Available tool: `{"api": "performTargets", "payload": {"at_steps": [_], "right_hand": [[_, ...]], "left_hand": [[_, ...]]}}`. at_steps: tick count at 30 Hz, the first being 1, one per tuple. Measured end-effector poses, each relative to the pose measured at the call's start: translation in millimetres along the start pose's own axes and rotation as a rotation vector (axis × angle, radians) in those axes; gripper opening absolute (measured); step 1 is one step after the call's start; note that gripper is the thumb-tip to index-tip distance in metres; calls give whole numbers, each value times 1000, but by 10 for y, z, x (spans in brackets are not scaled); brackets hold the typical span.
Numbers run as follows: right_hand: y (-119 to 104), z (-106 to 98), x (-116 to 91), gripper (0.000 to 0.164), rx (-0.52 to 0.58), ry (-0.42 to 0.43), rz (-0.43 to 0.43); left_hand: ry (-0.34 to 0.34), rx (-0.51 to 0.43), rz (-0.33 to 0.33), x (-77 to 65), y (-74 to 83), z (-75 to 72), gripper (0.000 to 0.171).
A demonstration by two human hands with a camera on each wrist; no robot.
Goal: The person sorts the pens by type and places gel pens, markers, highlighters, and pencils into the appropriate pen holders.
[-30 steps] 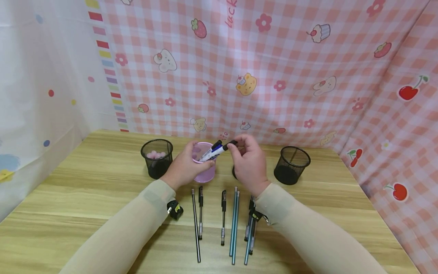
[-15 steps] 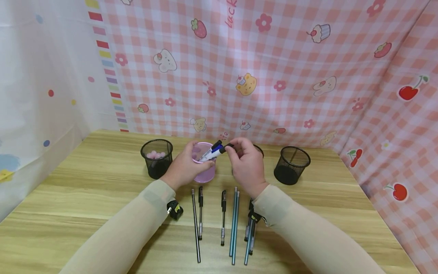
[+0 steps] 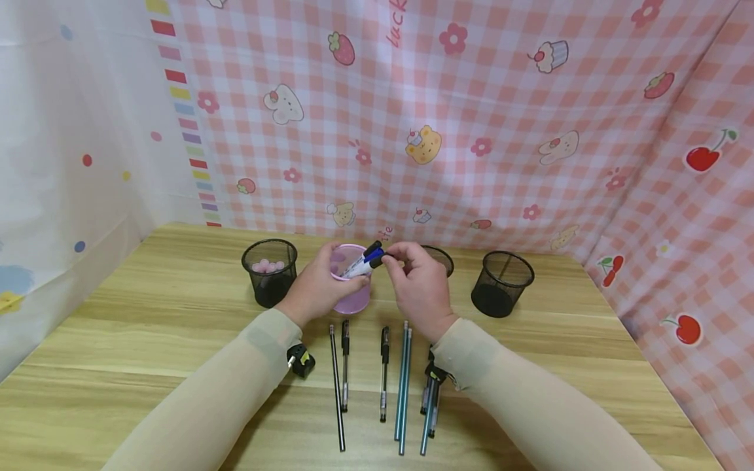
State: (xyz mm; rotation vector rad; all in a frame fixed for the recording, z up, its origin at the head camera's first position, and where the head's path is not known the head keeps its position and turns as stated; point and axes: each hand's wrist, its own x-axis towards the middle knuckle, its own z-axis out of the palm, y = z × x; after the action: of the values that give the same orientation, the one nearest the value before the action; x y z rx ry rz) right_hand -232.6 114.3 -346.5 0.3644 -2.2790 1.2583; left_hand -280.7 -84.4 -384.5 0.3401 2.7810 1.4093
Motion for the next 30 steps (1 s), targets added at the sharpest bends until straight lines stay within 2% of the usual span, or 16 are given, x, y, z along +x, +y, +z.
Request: {"api": "performTargets", "payload": {"at_steps": [30], "right_hand": [[-50, 32, 35, 10, -78, -89, 55]], "left_hand": [[0, -3, 9, 13, -7, 3, 100]]}}
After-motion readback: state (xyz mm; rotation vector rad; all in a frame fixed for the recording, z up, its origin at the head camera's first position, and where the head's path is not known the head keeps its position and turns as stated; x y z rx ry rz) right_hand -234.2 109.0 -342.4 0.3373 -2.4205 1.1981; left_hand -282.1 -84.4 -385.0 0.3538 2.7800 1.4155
